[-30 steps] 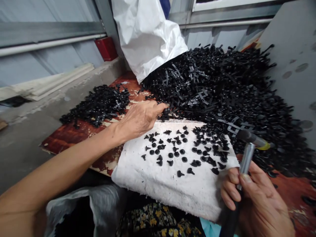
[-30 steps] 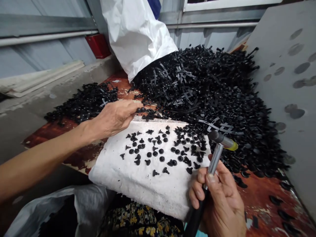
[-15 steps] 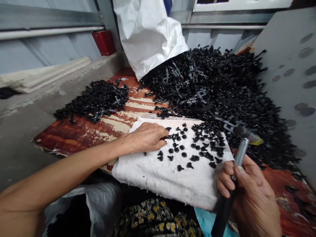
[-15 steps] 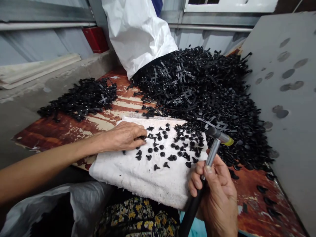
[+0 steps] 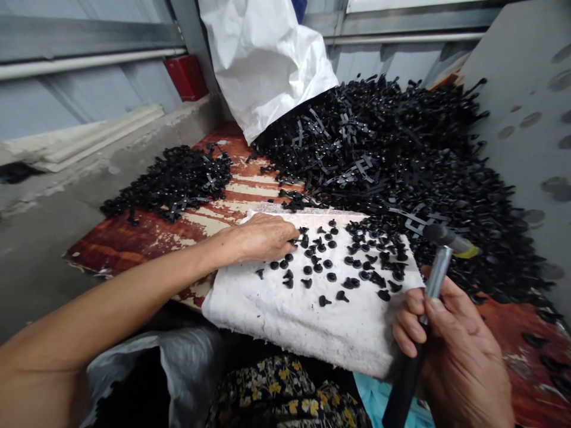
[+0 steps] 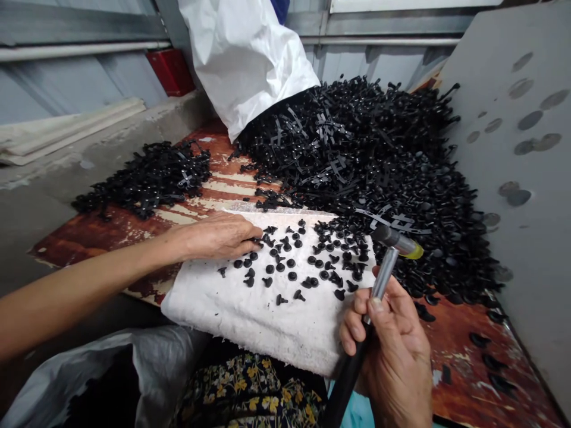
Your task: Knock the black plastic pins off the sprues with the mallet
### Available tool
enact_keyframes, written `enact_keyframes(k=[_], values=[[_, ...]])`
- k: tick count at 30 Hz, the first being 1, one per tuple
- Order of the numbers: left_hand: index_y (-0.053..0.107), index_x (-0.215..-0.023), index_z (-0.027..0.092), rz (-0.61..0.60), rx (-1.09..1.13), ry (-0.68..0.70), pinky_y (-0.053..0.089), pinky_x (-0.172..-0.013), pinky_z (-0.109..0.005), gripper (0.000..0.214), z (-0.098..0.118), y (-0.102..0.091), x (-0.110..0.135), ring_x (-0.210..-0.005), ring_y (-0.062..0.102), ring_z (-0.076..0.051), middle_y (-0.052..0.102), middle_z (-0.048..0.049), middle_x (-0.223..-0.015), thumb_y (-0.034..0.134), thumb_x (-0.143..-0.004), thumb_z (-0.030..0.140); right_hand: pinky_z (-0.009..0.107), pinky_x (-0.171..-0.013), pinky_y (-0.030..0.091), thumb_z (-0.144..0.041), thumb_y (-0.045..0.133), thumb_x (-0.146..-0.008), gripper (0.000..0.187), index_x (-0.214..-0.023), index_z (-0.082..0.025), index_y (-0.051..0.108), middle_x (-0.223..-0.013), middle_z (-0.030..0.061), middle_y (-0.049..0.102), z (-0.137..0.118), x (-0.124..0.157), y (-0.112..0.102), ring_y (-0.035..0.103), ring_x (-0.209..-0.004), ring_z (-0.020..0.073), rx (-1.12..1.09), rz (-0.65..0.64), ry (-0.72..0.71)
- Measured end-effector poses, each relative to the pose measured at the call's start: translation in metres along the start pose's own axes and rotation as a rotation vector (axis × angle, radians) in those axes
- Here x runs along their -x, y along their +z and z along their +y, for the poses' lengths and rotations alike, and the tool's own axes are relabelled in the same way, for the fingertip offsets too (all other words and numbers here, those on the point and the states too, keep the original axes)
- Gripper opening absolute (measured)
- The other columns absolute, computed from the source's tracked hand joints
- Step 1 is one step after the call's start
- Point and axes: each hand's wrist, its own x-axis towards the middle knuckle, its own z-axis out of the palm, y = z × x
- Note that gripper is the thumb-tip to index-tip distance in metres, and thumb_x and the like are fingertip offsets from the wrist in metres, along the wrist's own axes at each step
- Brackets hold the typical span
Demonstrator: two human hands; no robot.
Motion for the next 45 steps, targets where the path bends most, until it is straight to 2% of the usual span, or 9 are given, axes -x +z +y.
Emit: enact_keyframes(k=[4,10,18,26,31,34,37,41,45], values=[[0.063,-0.093,0.019,0.148,-0.013,-0.041,0.037,-0.061,-0.029,0.029,-0.006,-0.002,-0.001,-0.071,0.059,-0.019,0.067,-0.0056,-0.08,0.038,-0.094,0.033,0.014,-0.032,0.04,-0.024,0.085,-0.064,0.04,-0.098,-0.023,0.064,-0.065,-0.0043,0.055,0.001,0.001,0.0,0.045,-0.044,0.0067,0.0,-0.016,-0.017],[0.064,-0.084,0.02,0.034,-0.016,-0.015,0.035,-0.058,-0.028,0.019,-0.014,0.001,0.012,-0.068,0.058,-0.019,0.065,-0.0041,-0.074,0.046,-0.085,0.022,0.015,-0.033,0.04,-0.023,0.083,-0.066,0.037,-0.097,-0.023,0.064,-0.066,-0.0039,0.055,0.001,0.0,0.0,0.045,-0.044,0.007,0.013,-0.023,-0.02],[0.065,-0.086,0.018,0.095,0.012,-0.018,0.034,-0.056,-0.029,0.023,-0.008,0.007,-0.011,-0.07,0.059,-0.021,0.067,-0.0071,-0.076,0.045,-0.086,0.029,0.014,-0.033,0.04,-0.022,0.083,-0.064,0.037,-0.097,-0.023,0.065,-0.065,-0.0042,0.055,0.0,0.003,0.001,0.045,-0.045,0.007,0.024,-0.035,-0.037],[0.062,-0.08,0.02,0.074,0.093,0.073,0.029,-0.054,-0.027,0.016,-0.014,0.006,0.003,-0.061,0.051,-0.016,0.059,-0.0015,-0.067,0.047,-0.081,0.024,0.015,-0.033,0.04,-0.024,0.084,-0.065,0.039,-0.098,-0.024,0.064,-0.066,-0.0042,0.055,-0.001,0.002,0.001,0.045,-0.045,0.0073,0.023,-0.028,-0.017],[0.061,-0.077,0.02,0.064,0.087,0.025,0.028,-0.054,-0.029,0.017,-0.005,0.008,-0.006,-0.062,0.052,-0.018,0.059,-0.0033,-0.067,0.044,-0.081,0.02,0.015,-0.033,0.039,-0.024,0.083,-0.065,0.036,-0.096,-0.023,0.064,-0.066,-0.0045,0.054,-0.002,0.004,0.003,0.044,-0.045,0.007,0.023,-0.035,-0.019],[0.061,-0.081,0.019,0.122,0.069,-0.052,0.032,-0.058,-0.03,0.02,0.0,0.008,-0.009,-0.066,0.055,-0.02,0.061,-0.0057,-0.07,0.043,-0.086,0.026,0.014,-0.033,0.039,-0.022,0.082,-0.068,0.033,-0.096,-0.023,0.064,-0.066,-0.0045,0.053,-0.001,0.004,0.002,0.045,-0.045,0.0067,0.022,-0.044,-0.03],[0.061,-0.086,0.018,0.167,0.073,-0.081,0.037,-0.063,-0.031,0.024,0.002,0.007,0.002,-0.072,0.057,-0.022,0.063,-0.0072,-0.077,0.041,-0.091,0.031,0.014,-0.033,0.039,-0.021,0.081,-0.069,0.034,-0.098,-0.023,0.064,-0.066,-0.0046,0.053,0.0,0.004,0.0,0.045,-0.045,0.0068,0.015,-0.042,-0.032],[0.058,-0.088,0.019,0.116,0.133,-0.039,0.038,-0.063,-0.031,0.024,0.007,0.011,0.032,-0.071,0.058,-0.02,0.064,-0.0051,-0.076,0.038,-0.094,0.032,0.015,-0.033,0.04,-0.022,0.082,-0.068,0.035,-0.098,-0.024,0.063,-0.067,-0.0042,0.055,0.0,0.003,-0.003,0.045,-0.045,0.0074,0.009,-0.04,-0.031],[0.056,-0.09,0.02,0.072,0.121,0.029,0.039,-0.063,-0.031,0.019,0.02,0.026,0.057,-0.074,0.062,-0.021,0.066,-0.0049,-0.079,0.038,-0.092,0.023,0.015,-0.032,0.039,-0.022,0.083,-0.065,0.037,-0.097,-0.023,0.064,-0.066,-0.0042,0.055,0.0,0.003,-0.001,0.045,-0.044,0.0073,0.01,-0.048,-0.029]])
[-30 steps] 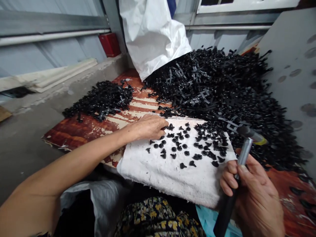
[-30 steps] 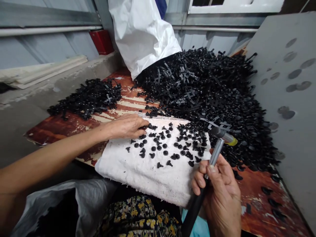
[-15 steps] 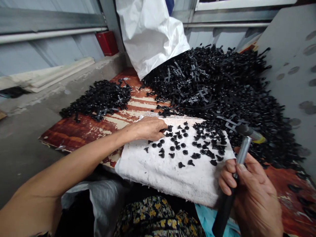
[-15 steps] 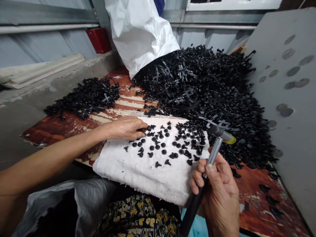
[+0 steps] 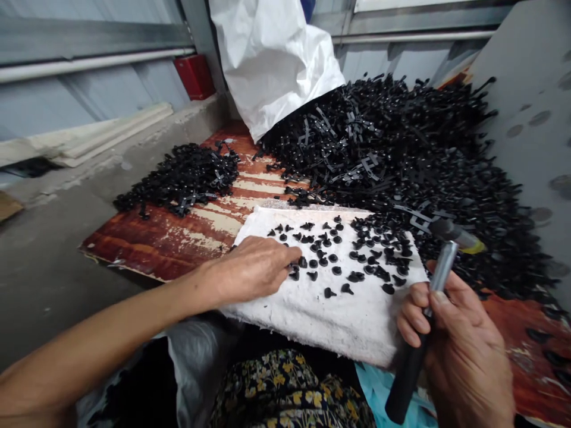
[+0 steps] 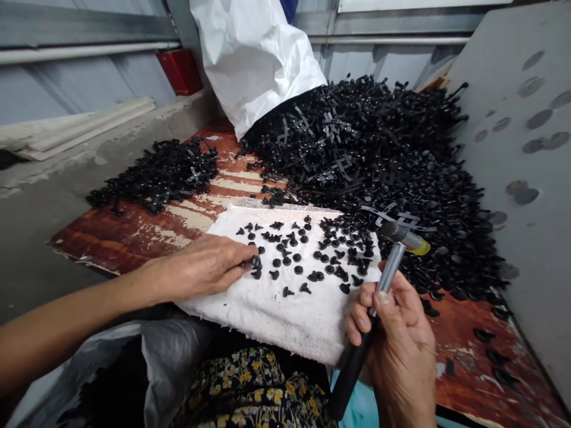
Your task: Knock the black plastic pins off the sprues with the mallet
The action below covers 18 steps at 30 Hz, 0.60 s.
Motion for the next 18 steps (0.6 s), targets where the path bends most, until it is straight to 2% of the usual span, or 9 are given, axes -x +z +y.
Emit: enact_keyframes(k=[5,10,14,18], values=[[0.056,-0.088,0.018,0.001,-0.029,-0.008,0.042,-0.063,-0.032,0.018,0.013,0.012,-0.001,-0.076,0.065,-0.023,0.068,-0.007,-0.082,0.041,-0.093,0.027,0.015,-0.032,0.038,-0.025,0.085,-0.061,0.04,-0.096,-0.025,0.065,-0.064,-0.0049,0.054,-0.002,0.001,0.003,0.044,-0.044,0.0072,0.011,0.002,-0.006],[0.058,-0.095,0.016,-0.022,-0.061,-0.025,0.044,-0.063,-0.033,0.016,0.023,0.003,-0.017,-0.079,0.067,-0.025,0.071,-0.0091,-0.087,0.043,-0.091,0.02,0.015,-0.032,0.038,-0.024,0.085,-0.062,0.041,-0.098,-0.025,0.066,-0.065,-0.0046,0.055,-0.002,0.002,0.002,0.044,-0.044,0.0072,0.014,0.01,-0.019],[0.057,-0.096,0.017,0.034,-0.061,-0.001,0.044,-0.062,-0.034,0.016,0.022,-0.001,-0.017,-0.079,0.067,-0.026,0.071,-0.0092,-0.087,0.044,-0.091,0.025,0.016,-0.034,0.039,-0.023,0.083,-0.065,0.038,-0.099,-0.025,0.065,-0.065,-0.0047,0.054,-0.002,0.002,0.0,0.044,-0.045,0.0075,0.008,-0.002,-0.011],[0.058,-0.094,0.018,-0.029,-0.058,0.003,0.042,-0.062,-0.033,0.015,0.02,0.002,-0.014,-0.078,0.066,-0.025,0.07,-0.0083,-0.085,0.044,-0.089,0.02,0.016,-0.033,0.039,-0.023,0.082,-0.066,0.038,-0.1,-0.025,0.065,-0.066,-0.0044,0.055,-0.002,0.003,-0.001,0.044,-0.045,0.0076,0.002,0.006,-0.011]])
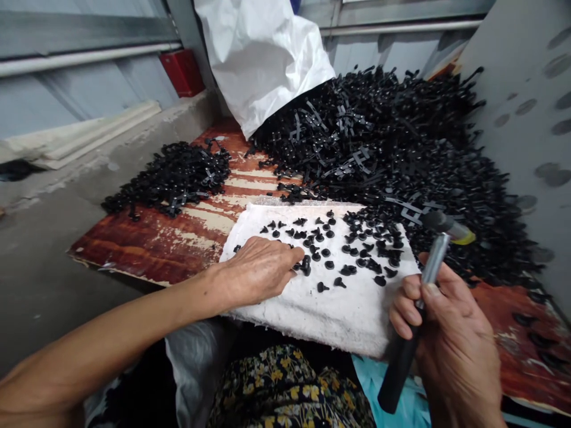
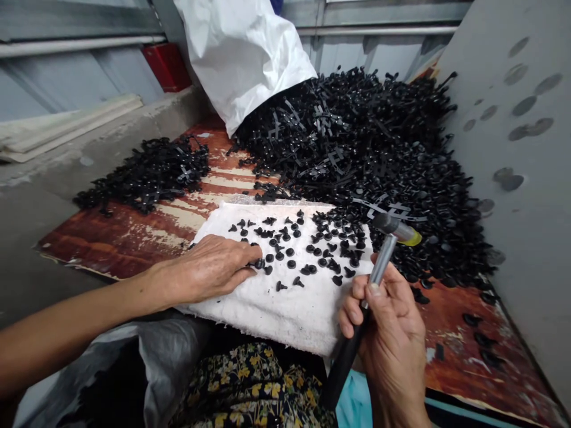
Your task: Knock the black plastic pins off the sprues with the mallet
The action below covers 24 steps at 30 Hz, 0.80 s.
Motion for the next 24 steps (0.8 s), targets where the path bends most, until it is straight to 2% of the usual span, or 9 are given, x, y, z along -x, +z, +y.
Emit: enact_keyframes(k=[3,7,9,11,15,17,19,22,24], values=[[0.057,-0.09,0.019,-0.035,0.02,0.006,0.041,-0.062,-0.032,0.018,-0.001,0.002,0.003,-0.074,0.064,-0.023,0.068,-0.0072,-0.081,0.041,-0.086,0.013,0.016,-0.034,0.038,-0.023,0.082,-0.065,0.039,-0.1,-0.026,0.065,-0.066,-0.0046,0.054,0.0,0.0,-0.001,0.044,-0.045,0.0074,-0.005,-0.001,0.006],[0.053,-0.096,0.02,0.001,0.179,0.001,0.042,-0.069,-0.031,0.019,-0.008,-0.006,0.013,-0.075,0.06,-0.021,0.062,-0.0038,-0.078,0.038,-0.094,0.032,0.016,-0.033,0.038,-0.024,0.082,-0.065,0.04,-0.101,-0.026,0.065,-0.066,-0.0047,0.054,0.0,0.0,0.0,0.044,-0.045,0.0073,-0.008,-0.002,0.012],[0.049,-0.099,0.021,-0.016,0.324,-0.059,0.042,-0.069,-0.029,0.022,-0.015,-0.012,0.021,-0.076,0.058,-0.018,0.06,-0.0018,-0.08,0.036,-0.095,0.038,0.016,-0.033,0.038,-0.023,0.082,-0.066,0.04,-0.102,-0.025,0.065,-0.066,-0.0046,0.054,0.0,-0.001,0.0,0.045,-0.045,0.0072,-0.016,-0.008,0.013],[0.046,-0.093,0.021,-0.067,0.481,-0.117,0.042,-0.066,-0.026,0.018,-0.023,-0.016,0.029,-0.075,0.056,-0.016,0.057,-0.0002,-0.081,0.036,-0.093,0.035,0.016,-0.033,0.039,-0.023,0.082,-0.066,0.039,-0.101,-0.025,0.065,-0.066,-0.0045,0.055,0.0,0.0,0.0,0.045,-0.045,0.0072,-0.018,-0.011,0.014],[0.043,-0.083,0.021,-0.122,0.922,-0.092,0.043,-0.069,-0.026,0.018,-0.031,-0.006,0.046,-0.07,0.053,-0.012,0.053,0.0026,-0.073,0.037,-0.094,0.034,0.015,-0.033,0.04,-0.023,0.083,-0.064,0.038,-0.097,-0.023,0.065,-0.065,-0.0044,0.056,0.0,0.0,0.001,0.045,-0.044,0.007,0.003,-0.004,0.005],[0.045,-0.083,0.02,-0.114,1.208,-0.094,0.044,-0.068,-0.027,0.02,-0.029,0.004,0.053,-0.067,0.055,-0.012,0.055,0.0024,-0.072,0.044,-0.093,0.038,0.015,-0.032,0.039,-0.023,0.083,-0.065,0.038,-0.099,-0.024,0.065,-0.063,-0.0053,0.055,0.0,0.0,0.001,0.045,-0.043,0.0068,0.011,-0.024,0.002],[0.051,-0.082,0.018,-0.09,1.439,-0.153,0.045,-0.063,-0.026,0.026,-0.023,0.011,0.059,-0.063,0.056,-0.011,0.057,0.0011,-0.074,0.056,-0.087,0.042,0.015,-0.031,0.038,-0.026,0.081,-0.068,0.035,-0.099,-0.024,0.064,-0.058,-0.007,0.051,0.001,0.002,0.001,0.043,-0.04,0.0065,0.041,-0.056,0.003],[0.06,-0.08,0.014,0.03,1.648,-0.244,0.046,-0.059,-0.023,0.035,-0.01,0.019,0.063,-0.059,0.053,-0.008,0.057,0.001,-0.073,0.071,-0.075,0.047,0.015,-0.03,0.037,-0.033,0.079,-0.073,0.027,-0.091,-0.024,0.061,-0.054,-0.0087,0.049,0.002,0.012,0.002,0.041,-0.037,0.0066,0.168,-0.09,-0.043],[0.063,-0.085,0.014,0.107,1.75,-0.265,0.047,-0.056,-0.022,0.042,0.001,0.023,0.061,-0.057,0.053,-0.007,0.056,0.002,-0.072,0.077,-0.069,0.05,0.017,-0.031,0.038,-0.038,0.076,-0.076,0.025,-0.087,-0.025,0.057,-0.057,-0.0072,0.053,0.004,0.026,0.005,0.042,-0.037,0.0072,0.279,-0.114,-0.104]])
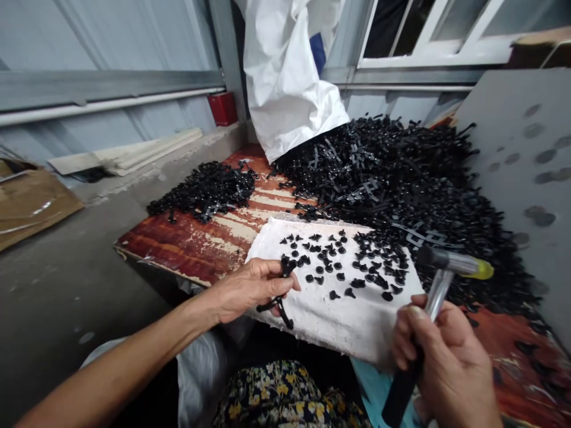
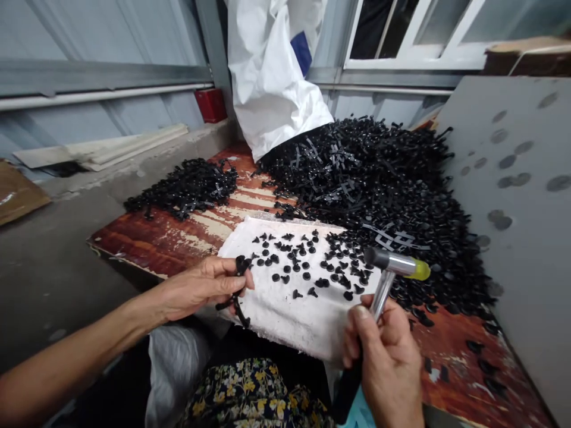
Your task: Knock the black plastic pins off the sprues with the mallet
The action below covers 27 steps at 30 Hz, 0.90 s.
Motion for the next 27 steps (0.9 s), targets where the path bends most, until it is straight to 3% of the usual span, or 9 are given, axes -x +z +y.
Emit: enact_keyframes(k=[3,5,10,17,21,24,27], values=[[0.064,-0.094,0.015,0.043,0.132,0.043,0.045,-0.046,-0.021,0.05,-0.012,0.02,-0.003,-0.05,0.053,-0.008,0.056,0.0028,-0.069,0.077,-0.067,0.055,0.019,-0.034,0.038,-0.048,0.067,-0.084,0.026,-0.086,-0.023,0.058,-0.061,-0.0036,0.057,0.003,0.03,0.012,0.043,-0.04,0.0084,0.159,-0.115,-0.006],[0.064,-0.095,0.015,0.093,0.216,0.082,0.045,-0.042,-0.02,0.053,-0.023,0.034,-0.006,-0.049,0.051,-0.008,0.055,0.0031,-0.065,0.077,-0.066,0.057,0.019,-0.039,0.035,-0.052,0.057,-0.09,0.03,-0.095,-0.022,0.061,-0.051,-0.0069,0.045,0.011,0.049,0.022,0.039,-0.041,0.0087,0.225,-0.183,0.078],[0.065,-0.09,0.014,0.129,0.382,0.075,0.04,-0.036,-0.015,0.049,-0.046,0.053,-0.005,-0.05,0.047,-0.007,0.054,0.0025,-0.063,0.079,-0.065,0.054,0.023,-0.041,0.031,-0.053,0.058,-0.088,0.031,-0.091,-0.022,0.059,-0.076,0.0004,0.061,0.033,0.07,0.035,0.04,-0.048,0.0099,0.277,-0.3,0.094],[0.068,-0.09,0.013,0.158,0.421,0.068,0.034,-0.036,-0.012,0.046,-0.056,0.042,0.009,-0.05,0.045,-0.005,0.057,0.0005,-0.066,0.077,-0.069,0.053,0.024,-0.055,0.038,-0.051,0.062,-0.085,0.029,-0.083,-0.022,0.06,-0.069,-0.0032,0.053,0.05,0.072,0.033,0.045,-0.059,0.0122,0.289,-0.448,0.053],[0.069,-0.088,0.011,0.152,0.388,0.017,0.035,-0.038,-0.013,0.052,-0.058,0.035,0.014,-0.053,0.049,-0.006,0.057,-0.0011,-0.066,0.079,-0.065,0.056,0.024,-0.056,0.039,-0.05,0.056,-0.089,0.028,-0.084,-0.022,0.057,-0.07,-0.0034,0.047,0.064,0.07,0.033,0.044,-0.061,0.0129,0.331,-0.429,-0.001],[0.069,-0.088,0.009,0.144,0.35,-0.005,0.038,-0.039,-0.014,0.058,-0.056,0.028,0.014,-0.052,0.049,-0.006,0.058,-0.001,-0.063,0.079,-0.061,0.06,0.024,-0.055,0.04,-0.05,0.053,-0.091,0.029,-0.082,-0.022,0.054,-0.068,-0.0042,0.044,0.067,0.065,0.034,0.042,-0.059,0.0126,0.332,-0.43,0.032],[0.067,-0.086,0.009,0.205,0.266,0.011,0.032,-0.035,-0.013,0.06,-0.051,0.016,0.012,-0.049,0.046,-0.006,0.056,0.0005,-0.06,0.076,-0.061,0.064,0.023,-0.053,0.042,-0.052,0.051,-0.092,0.031,-0.082,-0.022,0.055,-0.069,-0.0026,0.049,0.061,0.06,0.037,0.045,-0.058,0.0128,0.333,-0.487,0.105]])
